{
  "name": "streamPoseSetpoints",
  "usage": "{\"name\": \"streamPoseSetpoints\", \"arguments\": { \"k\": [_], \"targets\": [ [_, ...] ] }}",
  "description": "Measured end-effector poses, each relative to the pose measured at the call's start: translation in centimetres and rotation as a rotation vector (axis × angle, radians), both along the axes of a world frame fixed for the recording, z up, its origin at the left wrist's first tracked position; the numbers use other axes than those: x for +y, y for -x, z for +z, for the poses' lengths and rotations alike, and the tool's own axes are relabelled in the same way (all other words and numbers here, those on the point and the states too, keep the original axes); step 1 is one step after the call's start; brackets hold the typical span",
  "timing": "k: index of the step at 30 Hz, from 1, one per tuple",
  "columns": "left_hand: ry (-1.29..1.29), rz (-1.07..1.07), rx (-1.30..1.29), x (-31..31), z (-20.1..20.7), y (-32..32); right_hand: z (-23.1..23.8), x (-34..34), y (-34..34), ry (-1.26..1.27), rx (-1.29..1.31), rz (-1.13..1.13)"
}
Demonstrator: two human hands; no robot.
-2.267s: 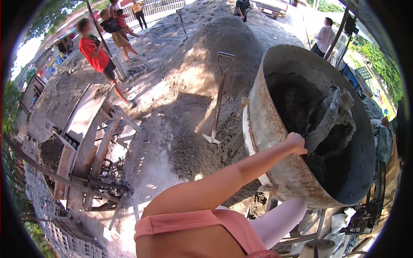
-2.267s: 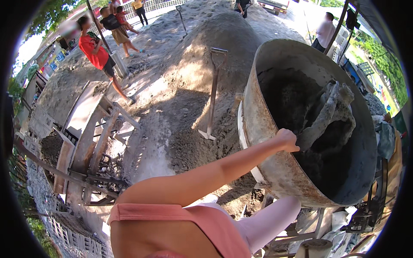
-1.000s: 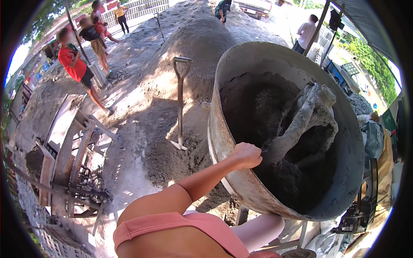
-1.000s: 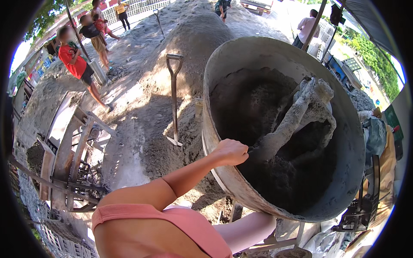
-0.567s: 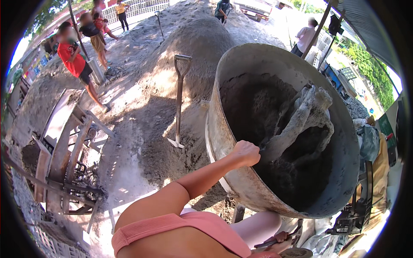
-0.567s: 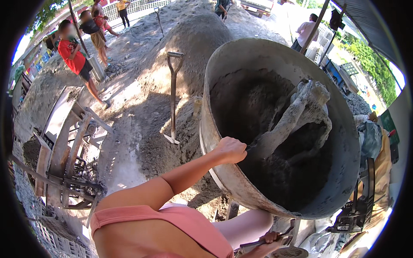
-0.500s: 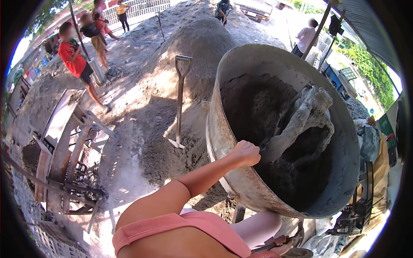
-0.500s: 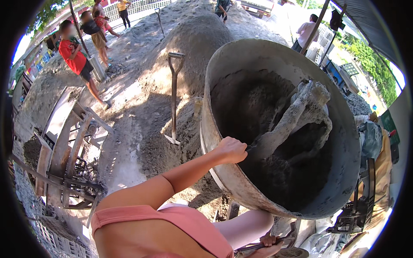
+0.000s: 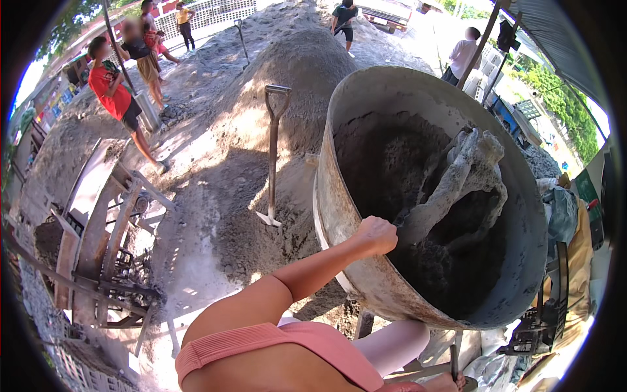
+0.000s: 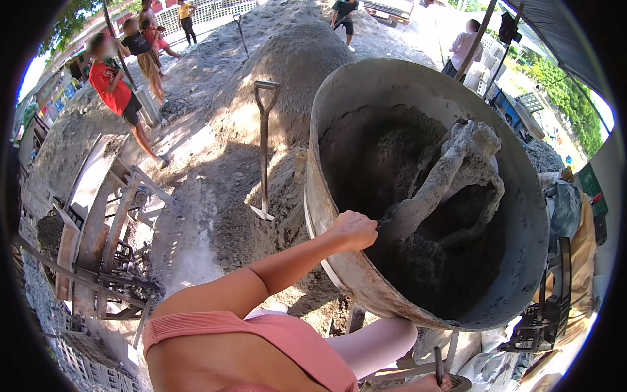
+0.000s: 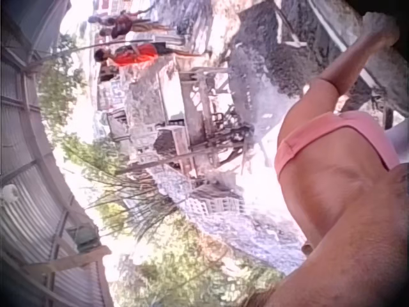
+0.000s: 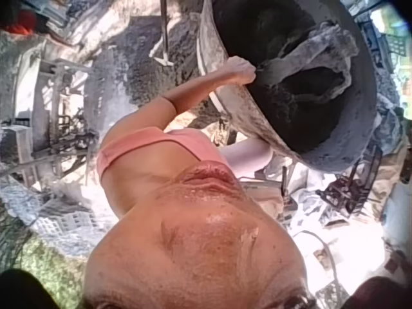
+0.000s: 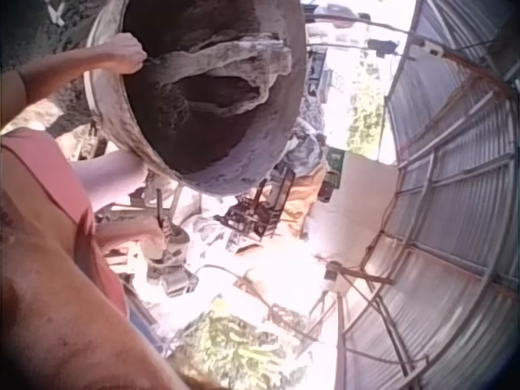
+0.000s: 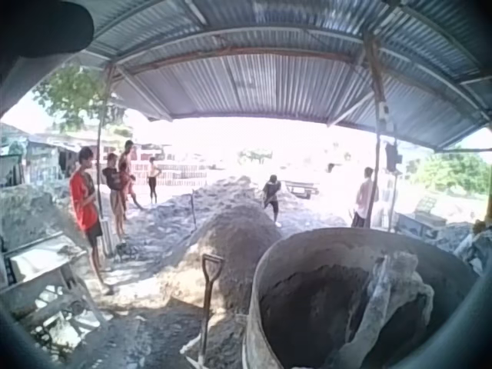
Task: Operating and cleaning a concrete mixer and handling mortar components at a construction site.
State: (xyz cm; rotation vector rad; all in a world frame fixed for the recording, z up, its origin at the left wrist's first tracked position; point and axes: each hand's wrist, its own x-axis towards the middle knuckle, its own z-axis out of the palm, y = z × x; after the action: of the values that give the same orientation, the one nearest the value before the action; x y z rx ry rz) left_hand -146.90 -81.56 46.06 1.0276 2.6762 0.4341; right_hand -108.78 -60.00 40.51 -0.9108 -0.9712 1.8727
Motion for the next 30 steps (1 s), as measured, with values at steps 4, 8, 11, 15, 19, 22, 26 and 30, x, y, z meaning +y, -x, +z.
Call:
{"name": "streamPoseSetpoints", "arguments": {
  "k": [4, 8, 11, 15, 19, 22, 26, 30],
  "targets": [
    [0.005, 0.025, -0.022, 0.1, -0.5, 0.1, 1.0, -0.7, 1.0, -0.093, -0.063, -0.026],
    [-0.244, 0.025, 0.009, -0.5, -0.6, 0.2, 2.1, -1.6, 2.3, -0.194, -0.124, -0.05],
    [-0.756, 0.048, 0.086, -1.3, -1.1, 2.3, 2.7, -2.7, 2.9, -0.253, -0.186, -0.066],
    [-0.892, 0.316, 0.469, -4.9, -1.3, 9.7, 3.7, -4.0, 3.7, -0.339, -0.27, -0.095],
    [-0.651, 0.476, 0.564, -6.3, -2.3, 13.0, 4.4, -5.8, 5.0, -0.414, -0.353, -0.117],
    [-0.847, 0.489, 0.331, -6.3, -2.2, 13.1, 5.2, -7.7, 5.5, -0.476, -0.418, -0.138],
    [-0.877, 0.269, 0.302, -7.5, -2.8, 15.5, 7.3, -9.8, 8.5, -1.17, -0.474, 0.351],
    [-0.542, 0.221, 0.385, -9.7, -4.1, 17.1, 8.9, -13.2, 13.0, -1.931, -0.47, 0.75]
  ]
}}
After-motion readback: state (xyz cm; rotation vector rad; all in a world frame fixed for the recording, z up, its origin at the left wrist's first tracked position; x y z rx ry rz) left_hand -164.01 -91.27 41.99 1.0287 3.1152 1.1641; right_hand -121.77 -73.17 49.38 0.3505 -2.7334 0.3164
